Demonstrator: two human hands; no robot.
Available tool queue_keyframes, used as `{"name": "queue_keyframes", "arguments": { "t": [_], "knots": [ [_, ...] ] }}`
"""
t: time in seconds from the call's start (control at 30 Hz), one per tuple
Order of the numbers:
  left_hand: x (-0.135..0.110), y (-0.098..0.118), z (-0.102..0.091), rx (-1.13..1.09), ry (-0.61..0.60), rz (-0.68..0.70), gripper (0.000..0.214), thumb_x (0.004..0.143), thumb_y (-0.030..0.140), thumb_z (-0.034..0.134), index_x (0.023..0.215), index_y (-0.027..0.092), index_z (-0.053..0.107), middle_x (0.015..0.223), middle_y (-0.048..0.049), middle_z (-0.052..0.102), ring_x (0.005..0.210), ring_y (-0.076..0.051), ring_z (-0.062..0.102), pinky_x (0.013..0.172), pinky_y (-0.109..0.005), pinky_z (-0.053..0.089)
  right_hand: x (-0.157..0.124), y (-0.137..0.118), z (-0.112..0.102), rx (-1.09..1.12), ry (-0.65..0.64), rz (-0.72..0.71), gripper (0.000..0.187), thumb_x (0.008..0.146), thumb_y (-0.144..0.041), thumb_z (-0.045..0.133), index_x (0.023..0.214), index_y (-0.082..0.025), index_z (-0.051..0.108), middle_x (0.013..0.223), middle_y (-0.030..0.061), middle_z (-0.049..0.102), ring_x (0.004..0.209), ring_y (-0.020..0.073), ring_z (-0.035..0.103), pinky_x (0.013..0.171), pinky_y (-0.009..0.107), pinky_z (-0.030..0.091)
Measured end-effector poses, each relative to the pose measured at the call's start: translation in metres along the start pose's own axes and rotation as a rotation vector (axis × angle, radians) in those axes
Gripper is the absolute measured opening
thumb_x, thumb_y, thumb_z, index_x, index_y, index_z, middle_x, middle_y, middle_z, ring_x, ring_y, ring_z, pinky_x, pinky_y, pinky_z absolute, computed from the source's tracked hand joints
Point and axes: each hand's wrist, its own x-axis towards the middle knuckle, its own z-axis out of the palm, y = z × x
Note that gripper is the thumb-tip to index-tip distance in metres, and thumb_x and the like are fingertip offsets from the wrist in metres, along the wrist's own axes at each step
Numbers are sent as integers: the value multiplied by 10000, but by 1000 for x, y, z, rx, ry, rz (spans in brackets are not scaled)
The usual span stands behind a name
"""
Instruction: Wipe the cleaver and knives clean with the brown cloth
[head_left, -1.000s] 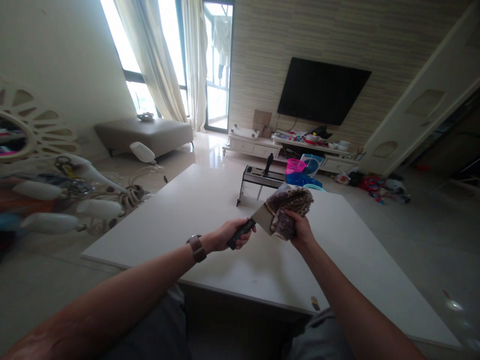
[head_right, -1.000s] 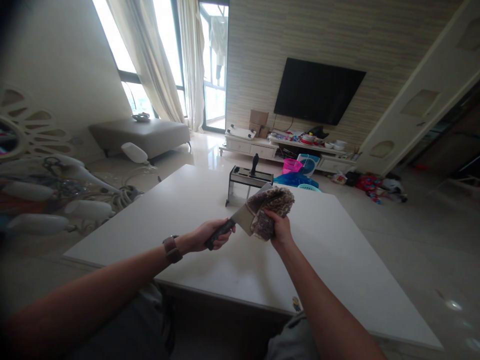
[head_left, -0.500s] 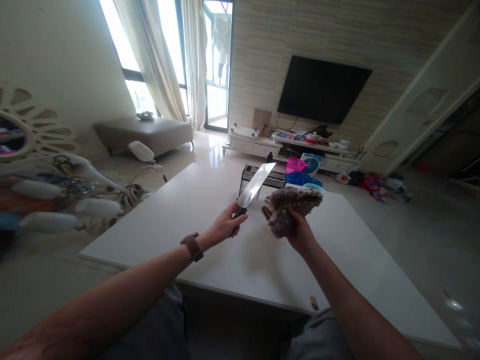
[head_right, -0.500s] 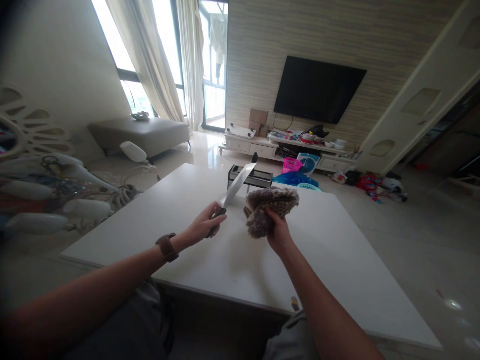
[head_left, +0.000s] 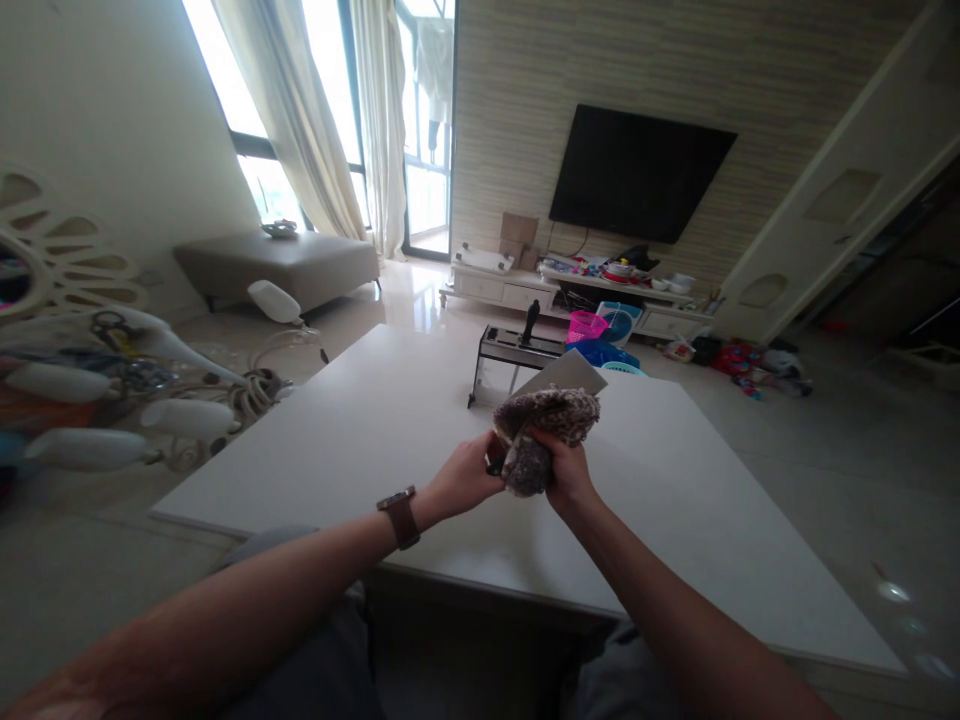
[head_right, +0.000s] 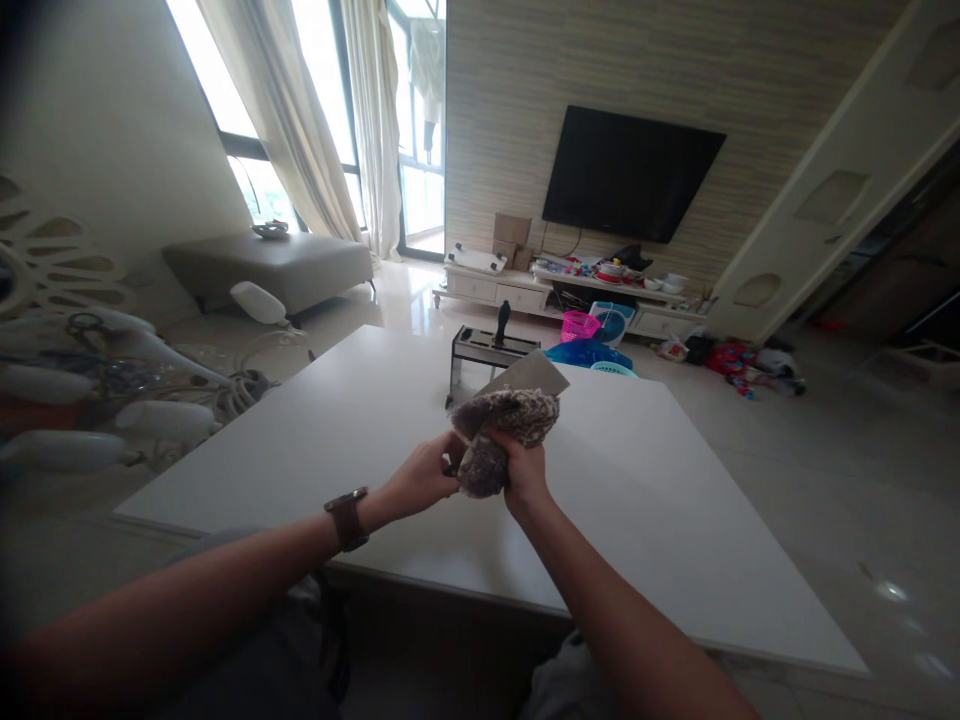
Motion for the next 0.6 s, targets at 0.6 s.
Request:
{"name": "queue_keyframes", "arguments": {
  "t": [0.6],
  "knots": [
    [0, 1, -2, 67, -196, 20, 171, 837, 304, 571, 735, 170, 597, 636, 5, 613, 584, -136, 511, 552, -246, 336, 6, -9, 0, -78, 11, -63, 445, 494, -140, 918, 901, -148, 741, 903, 42, 795, 775, 230, 738, 696, 334, 629]
  ]
}}
